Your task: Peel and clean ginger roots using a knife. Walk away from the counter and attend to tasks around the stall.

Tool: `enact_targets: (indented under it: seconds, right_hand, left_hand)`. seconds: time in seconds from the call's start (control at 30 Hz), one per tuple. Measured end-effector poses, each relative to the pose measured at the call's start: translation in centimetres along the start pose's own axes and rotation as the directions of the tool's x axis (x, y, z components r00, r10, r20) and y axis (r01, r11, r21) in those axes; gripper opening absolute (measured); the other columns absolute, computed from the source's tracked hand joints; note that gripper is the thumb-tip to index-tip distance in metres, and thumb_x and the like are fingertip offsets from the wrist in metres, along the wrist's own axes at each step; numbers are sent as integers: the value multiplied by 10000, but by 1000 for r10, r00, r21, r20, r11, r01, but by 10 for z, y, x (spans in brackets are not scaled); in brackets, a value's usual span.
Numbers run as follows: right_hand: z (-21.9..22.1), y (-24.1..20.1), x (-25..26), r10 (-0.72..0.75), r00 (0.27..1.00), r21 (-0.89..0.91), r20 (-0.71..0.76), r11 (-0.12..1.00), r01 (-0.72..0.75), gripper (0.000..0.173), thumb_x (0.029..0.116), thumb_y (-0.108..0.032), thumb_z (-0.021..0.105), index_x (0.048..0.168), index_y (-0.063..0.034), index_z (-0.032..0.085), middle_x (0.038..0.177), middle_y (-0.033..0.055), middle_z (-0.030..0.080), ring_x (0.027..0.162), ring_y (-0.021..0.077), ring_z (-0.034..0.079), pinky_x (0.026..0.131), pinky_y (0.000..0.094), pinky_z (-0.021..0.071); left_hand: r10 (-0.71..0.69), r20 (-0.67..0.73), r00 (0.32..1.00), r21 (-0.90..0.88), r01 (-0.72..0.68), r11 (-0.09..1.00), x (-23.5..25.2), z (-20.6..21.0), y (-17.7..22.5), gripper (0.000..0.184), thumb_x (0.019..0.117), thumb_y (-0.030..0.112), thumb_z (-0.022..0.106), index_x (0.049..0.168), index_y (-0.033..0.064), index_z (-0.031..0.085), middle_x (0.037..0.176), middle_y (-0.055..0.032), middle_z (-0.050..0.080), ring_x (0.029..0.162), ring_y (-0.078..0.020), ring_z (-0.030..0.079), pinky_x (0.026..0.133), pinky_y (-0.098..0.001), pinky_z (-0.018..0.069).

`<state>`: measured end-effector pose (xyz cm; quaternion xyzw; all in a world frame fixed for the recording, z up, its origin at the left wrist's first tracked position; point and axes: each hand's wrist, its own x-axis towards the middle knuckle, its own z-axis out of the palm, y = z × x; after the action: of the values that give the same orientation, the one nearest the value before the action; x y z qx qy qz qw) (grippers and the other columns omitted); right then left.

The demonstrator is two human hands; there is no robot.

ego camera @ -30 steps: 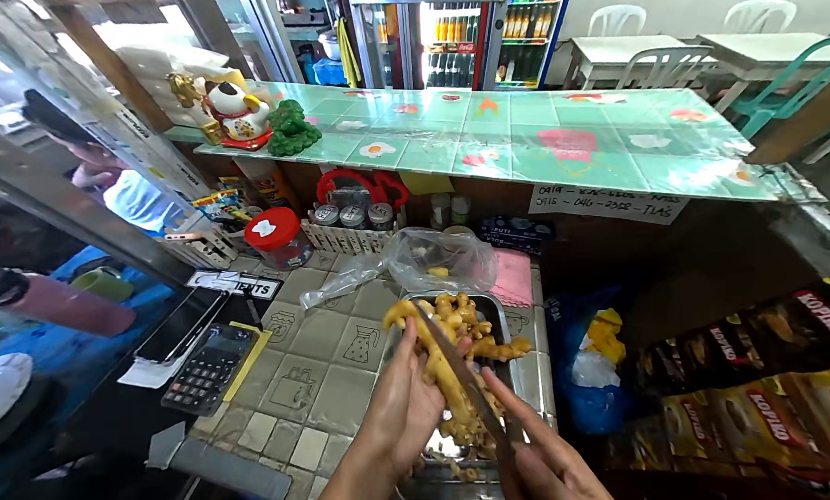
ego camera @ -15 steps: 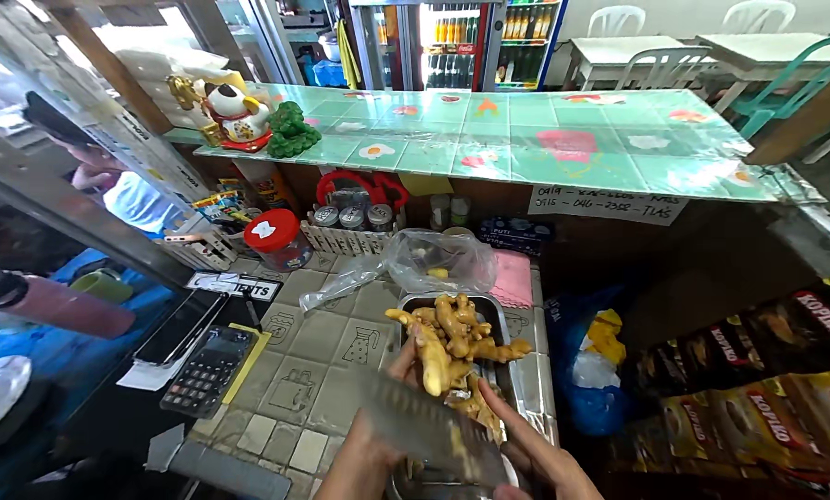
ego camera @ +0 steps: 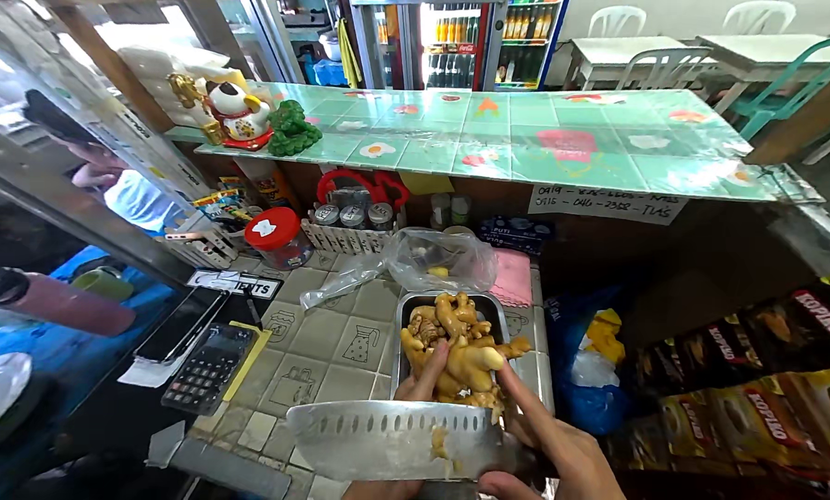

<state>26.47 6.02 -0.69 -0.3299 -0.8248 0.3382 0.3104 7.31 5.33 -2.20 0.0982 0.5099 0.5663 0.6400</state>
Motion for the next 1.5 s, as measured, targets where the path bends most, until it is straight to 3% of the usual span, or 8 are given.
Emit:
enact_targets:
  seconds: [0.17, 0.27, 0.5, 0.9, 1.07, 1.23, 1.37, 1.5]
  right_hand:
    - [-8, 0, 3, 15, 1000, 30, 6, 999, -16, 863, 916, -497, 727, 1556, -15, 407, 722, 62, 630, 578, 158, 531, 554, 354, 496]
    - [-12, 0, 4, 0, 1000, 18, 14, 1000, 0, 837, 923, -495, 719, 1555, -36, 420, 708, 61, 610, 574, 167, 522, 554, 363, 486]
    - [-17, -4, 5, 35, 995, 91, 92, 995, -43, 822, 934, -489, 709, 1582, -97, 390, 694, 45, 593, 555, 174, 522, 518, 383, 485]
    - [-27, 0, 7, 45, 976, 320, 213, 940, -113, 775, 941, -446, 711, 1576, -162, 367, 708, 20, 613, 555, 151, 561, 503, 373, 515]
    - [-27, 3, 8, 33, 975, 354, 217, 929, -110, 716, 950, -429, 704, 1547, -178, 399, 702, 19, 623, 560, 138, 571, 516, 351, 524]
    - [-32, 1, 9, 39, 976, 187, 213, 979, -80, 688, 957, -489, 673, 1540, -189, 463, 658, 6, 528, 514, 150, 462, 471, 369, 429]
    - [-36, -10, 12, -39, 970, -187, 241, 979, 86, 617, 960, -527, 646, 1504, -260, 533, 718, 52, 675, 543, 222, 585, 516, 451, 483]
    - [-33, -23, 11, -74, 947, -360, 312, 913, 190, 623, 981, -494, 626, 1541, -261, 486, 739, 58, 697, 588, 260, 629, 563, 459, 482]
  left_hand:
    - [25, 102, 994, 3, -25, 1000, -9, -2, 3, 347, 1081, 284, 477, 1290, 19, 556, 1071, -92, 711, 973, -157, 705, 897, -361, 584]
    - [22, 208, 978, 14, -25, 1000, -10, -10, 4, 401, 1076, 346, 485, 1324, 43, 570, 1138, -103, 702, 1031, -176, 696, 923, -368, 584]
    - [-35, 275, 961, 51, 22, 998, -13, -16, 11, 387, 1078, 362, 467, 1292, 68, 599, 1103, -99, 718, 1002, -171, 708, 900, -359, 595]
    - [-91, 141, 986, 159, 68, 985, -12, -7, 23, 318, 1085, 285, 465, 1210, 25, 599, 977, -68, 726, 904, -140, 716, 839, -341, 601]
    - [-92, 241, 966, 204, 42, 978, -10, -18, 23, 361, 1057, 338, 527, 1261, 51, 609, 1055, -91, 728, 965, -170, 717, 876, -362, 603]
    - [-82, 114, 990, 216, 56, 975, -13, -10, 21, 358, 1076, 291, 496, 1300, 14, 528, 1022, -75, 712, 936, -147, 710, 859, -348, 597]
    - [-114, 106, 988, 281, 81, 956, 1, -19, 13, 502, 1070, 410, 474, 1384, 18, 479, 1102, -104, 679, 942, -171, 696, 819, -341, 593]
    - [-160, 160, 974, 117, 143, 983, 2, -10, 14, 364, 1092, 309, 448, 1293, 17, 533, 990, -89, 703, 867, -161, 713, 783, -316, 608]
